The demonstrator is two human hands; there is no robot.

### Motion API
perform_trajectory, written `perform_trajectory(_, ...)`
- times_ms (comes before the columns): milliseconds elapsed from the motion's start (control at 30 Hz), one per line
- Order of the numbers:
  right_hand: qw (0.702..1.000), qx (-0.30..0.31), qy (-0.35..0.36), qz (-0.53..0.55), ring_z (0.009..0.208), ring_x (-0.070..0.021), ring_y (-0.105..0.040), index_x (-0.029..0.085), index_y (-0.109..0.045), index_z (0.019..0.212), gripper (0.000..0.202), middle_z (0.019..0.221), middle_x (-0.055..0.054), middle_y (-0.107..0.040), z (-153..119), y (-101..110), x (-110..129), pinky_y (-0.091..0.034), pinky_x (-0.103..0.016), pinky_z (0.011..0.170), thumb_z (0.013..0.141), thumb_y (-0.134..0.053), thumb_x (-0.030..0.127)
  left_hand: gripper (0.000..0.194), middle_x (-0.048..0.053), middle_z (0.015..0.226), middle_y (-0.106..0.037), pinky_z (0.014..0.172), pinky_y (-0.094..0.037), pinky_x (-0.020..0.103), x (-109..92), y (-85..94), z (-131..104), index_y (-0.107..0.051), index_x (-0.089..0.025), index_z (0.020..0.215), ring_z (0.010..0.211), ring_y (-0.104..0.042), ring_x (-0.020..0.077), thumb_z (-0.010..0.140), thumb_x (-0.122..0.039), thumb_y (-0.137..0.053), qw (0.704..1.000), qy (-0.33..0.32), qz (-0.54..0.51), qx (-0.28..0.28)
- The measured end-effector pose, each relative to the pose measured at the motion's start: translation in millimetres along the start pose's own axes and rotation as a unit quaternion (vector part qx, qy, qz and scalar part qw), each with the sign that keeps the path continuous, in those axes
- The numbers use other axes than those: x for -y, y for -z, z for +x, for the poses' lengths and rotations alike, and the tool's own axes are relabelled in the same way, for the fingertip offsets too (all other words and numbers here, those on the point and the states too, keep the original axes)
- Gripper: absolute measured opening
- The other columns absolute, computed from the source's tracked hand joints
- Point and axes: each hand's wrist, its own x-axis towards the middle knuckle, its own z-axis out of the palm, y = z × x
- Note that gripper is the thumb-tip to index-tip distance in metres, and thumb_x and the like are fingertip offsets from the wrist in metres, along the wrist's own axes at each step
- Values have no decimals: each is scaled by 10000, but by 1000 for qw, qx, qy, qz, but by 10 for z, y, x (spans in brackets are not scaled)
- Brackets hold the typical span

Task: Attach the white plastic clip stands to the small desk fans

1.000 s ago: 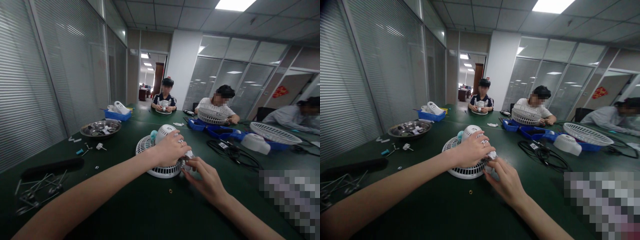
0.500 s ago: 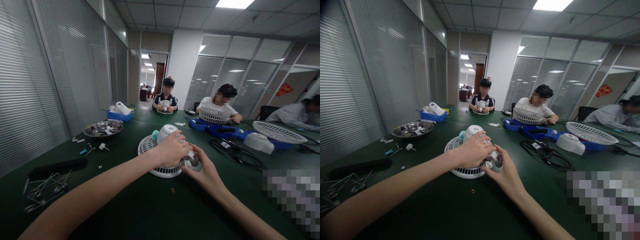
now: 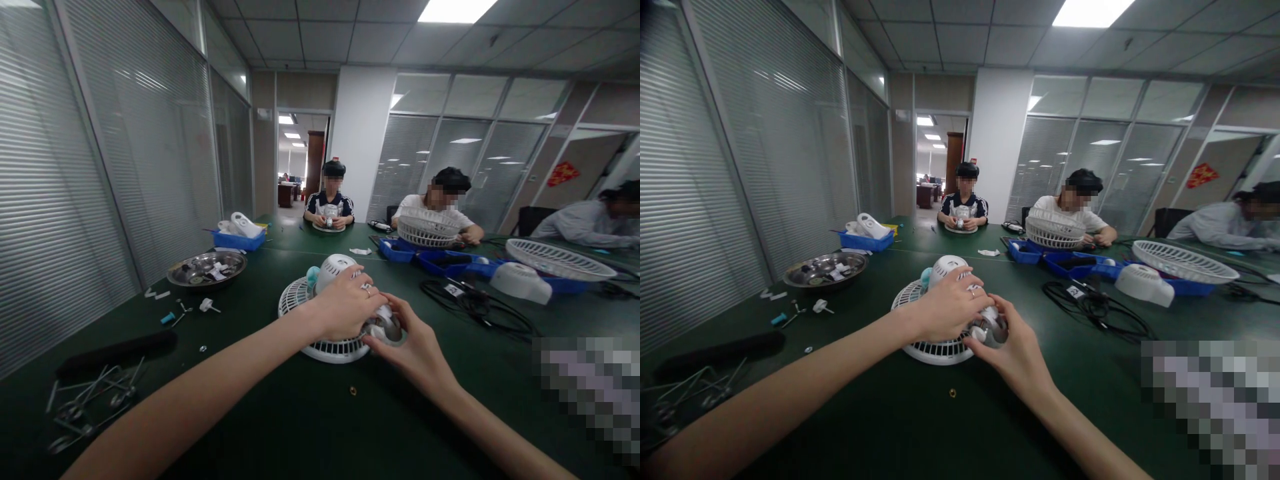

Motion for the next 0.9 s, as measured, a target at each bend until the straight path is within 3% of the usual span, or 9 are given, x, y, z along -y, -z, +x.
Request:
perform_trajectory(133,997,-3,-57,43,794,-218,-653,197,-537,1050,374,934,-78,-675,20,85,64,-534,-343,673,814,-574,484,339,74,1142,-632,1075,-194,416,-25,12,-17,-532,-172,1183,1162,-472,234,854,-203,-458,1000,-11,-2,12)
perform_trajectory(367,1000,0,-7,-25,794,-215,-624,200,-516,1061,404,960,-76,-656,12,108,54,-514,-349,698,791,-613,485,330,82,1150,-624,1082,-185,421,-47,11,-29,-524,-166,1183,1179,-456,233,863,-203,-452,1000,-15,3,16)
perform_trajectory(533,994,9,47,-93,961,-257,-600,204,-408,1224,588,1128,-111,-585,-24,49,-15,-504,-395,807,765,-647,483,327,89,1159,-615,1080,-190,436,-32,-19,-10,-545,-156,1140,1172,-460,252,843,-293,-522,999,-22,19,15)
perform_trajectory(667,988,7,74,-135,1025,-275,-571,201,-341,1291,642,1179,-132,-542,-52,-12,-55,-493,-421,844,784,-629,469,361,102,1156,-615,1071,-198,440,-37,-53,0,-549,-127,1143,1163,-466,264,813,-274,-550,999,-25,24,5)
perform_trajectory(800,963,-46,167,-206,1205,-336,-431,172,-257,1351,797,1317,-187,-414,-68,-53,-69,-425,-513,933,735,-679,451,299,122,1121,-629,1062,-197,455,-51,-71,0,-596,-109,1060,1141,-483,273,800,-240,-527,999,-26,44,-2)
perform_trajectory(900,938,-90,236,-238,1262,-343,-356,165,-314,1276,686,1358,-202,-346,-71,-52,-84,-382,-539,981,749,-682,404,304,118,1106,-634,1056,-203,460,-56,-74,-5,-596,-117,1064,1137,-483,277,802,-258,-533,998,-26,49,-6)
